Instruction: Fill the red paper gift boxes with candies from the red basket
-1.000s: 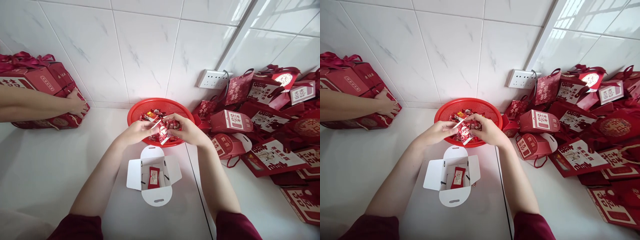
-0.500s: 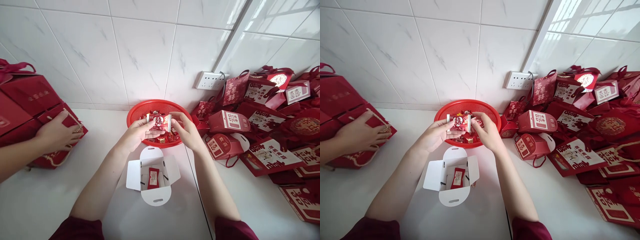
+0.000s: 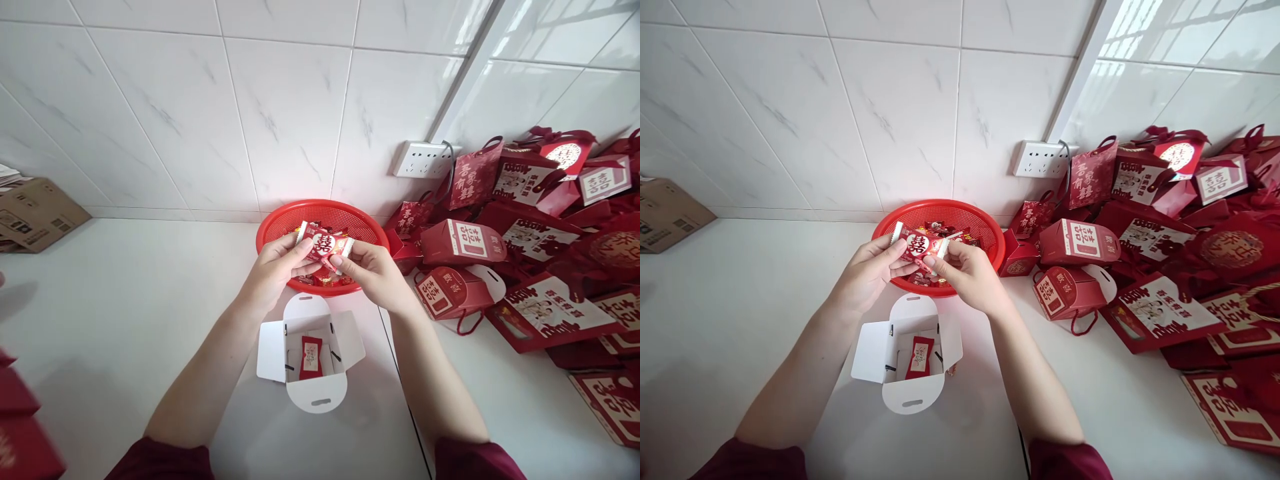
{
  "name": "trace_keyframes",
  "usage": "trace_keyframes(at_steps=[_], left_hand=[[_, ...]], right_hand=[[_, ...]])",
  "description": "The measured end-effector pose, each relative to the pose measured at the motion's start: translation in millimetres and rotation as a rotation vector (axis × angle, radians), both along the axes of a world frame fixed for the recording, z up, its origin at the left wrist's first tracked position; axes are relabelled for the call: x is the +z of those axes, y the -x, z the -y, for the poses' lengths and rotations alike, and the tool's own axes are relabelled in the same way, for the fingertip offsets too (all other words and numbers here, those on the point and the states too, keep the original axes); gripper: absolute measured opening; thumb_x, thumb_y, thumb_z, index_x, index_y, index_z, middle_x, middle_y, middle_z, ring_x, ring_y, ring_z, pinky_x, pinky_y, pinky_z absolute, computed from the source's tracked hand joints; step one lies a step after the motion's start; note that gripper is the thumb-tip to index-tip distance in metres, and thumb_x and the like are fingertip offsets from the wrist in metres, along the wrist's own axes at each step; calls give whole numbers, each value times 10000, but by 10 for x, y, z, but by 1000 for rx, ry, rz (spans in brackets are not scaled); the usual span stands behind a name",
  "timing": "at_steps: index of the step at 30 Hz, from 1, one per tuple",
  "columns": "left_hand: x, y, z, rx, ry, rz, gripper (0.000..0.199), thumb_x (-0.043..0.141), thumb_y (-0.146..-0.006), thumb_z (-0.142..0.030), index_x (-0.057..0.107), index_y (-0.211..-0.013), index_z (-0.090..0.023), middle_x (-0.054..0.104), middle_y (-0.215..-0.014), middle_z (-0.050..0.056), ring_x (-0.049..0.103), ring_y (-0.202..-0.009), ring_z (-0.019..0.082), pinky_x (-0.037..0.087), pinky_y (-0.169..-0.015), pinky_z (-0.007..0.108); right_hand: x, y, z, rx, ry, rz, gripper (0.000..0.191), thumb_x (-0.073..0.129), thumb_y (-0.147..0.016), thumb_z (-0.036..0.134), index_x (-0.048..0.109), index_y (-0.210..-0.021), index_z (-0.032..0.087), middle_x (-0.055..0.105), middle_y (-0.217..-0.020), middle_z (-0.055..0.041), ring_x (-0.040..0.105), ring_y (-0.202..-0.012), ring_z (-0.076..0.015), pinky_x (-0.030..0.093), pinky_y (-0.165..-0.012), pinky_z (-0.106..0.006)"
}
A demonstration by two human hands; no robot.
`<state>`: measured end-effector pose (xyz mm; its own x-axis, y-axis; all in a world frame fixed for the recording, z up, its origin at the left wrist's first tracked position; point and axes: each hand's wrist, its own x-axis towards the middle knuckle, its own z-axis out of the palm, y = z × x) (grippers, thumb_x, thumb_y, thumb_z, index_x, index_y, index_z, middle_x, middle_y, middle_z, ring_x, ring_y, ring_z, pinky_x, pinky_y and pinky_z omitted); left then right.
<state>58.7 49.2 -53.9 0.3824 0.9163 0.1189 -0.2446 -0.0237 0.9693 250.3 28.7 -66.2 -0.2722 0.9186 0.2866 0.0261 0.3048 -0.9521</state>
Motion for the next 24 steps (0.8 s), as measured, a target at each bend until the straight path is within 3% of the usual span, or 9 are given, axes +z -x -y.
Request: trace_keyframes(at_steps=[4, 10, 13, 16, 20, 24], left_hand=[[20, 23, 5, -24, 37, 14, 254, 652, -884, -424, 709, -964, -190, 721, -1117, 69, 700, -1003, 214, 606, -865, 318], [47, 31, 28, -44, 99, -6, 210, 675, -871, -390, 710, -933, -192, 731, -982, 30, 707, -768, 123, 612, -670, 198], [59, 58, 27, -62, 80, -22, 228, 673, -868, -401, 706, -930, -183, 735, -986, 47, 719, -780, 146, 610, -657, 206], [99, 124, 23, -145, 37, -162, 309, 637, -883, -457, 707, -989, -175, 746, -964, 84, 734, -764, 178, 599, -618, 217], [162, 198, 44, -298, -80, -418, 306, 668, -856, -465, 720, -925, -171, 751, -887, 81, 731, -768, 198, 602, -660, 269], [154, 217, 62, -64, -428, -621, 279, 706, -819, -444, 727, -958, -202, 743, -904, 47, 697, -786, 190, 570, -655, 282]], right_hand=[[16, -30, -21, 77, 40, -97, 266, 691, -863, 439, 662, -935, 185, 663, -842, -34, 610, -714, -141, 553, -689, -298], [67, -47, 7, 137, 1, -88, 213, 661, -900, 389, 664, -896, 176, 636, -758, -14, 578, -665, -120, 527, -669, -277], [78, -67, 22, 149, -7, -72, 204, 647, -910, 389, 669, -919, 187, 629, -759, -8, 565, -654, -118, 519, -652, -272], [83, -102, 40, 178, -30, -53, 182, 636, -917, 371, 670, -922, 193, 628, -790, -9, 563, -678, -121, 510, -661, -275], [115, -144, 89, 205, -125, 133, 171, 614, -929, 344, 664, -874, 190, 648, -857, -27, 579, -763, -153, 505, -712, -310], [156, -149, 127, 24, -329, 388, 79, 640, -908, 284, 664, -913, 208, 674, -895, -26, 615, -829, -179, 512, -762, -329]])
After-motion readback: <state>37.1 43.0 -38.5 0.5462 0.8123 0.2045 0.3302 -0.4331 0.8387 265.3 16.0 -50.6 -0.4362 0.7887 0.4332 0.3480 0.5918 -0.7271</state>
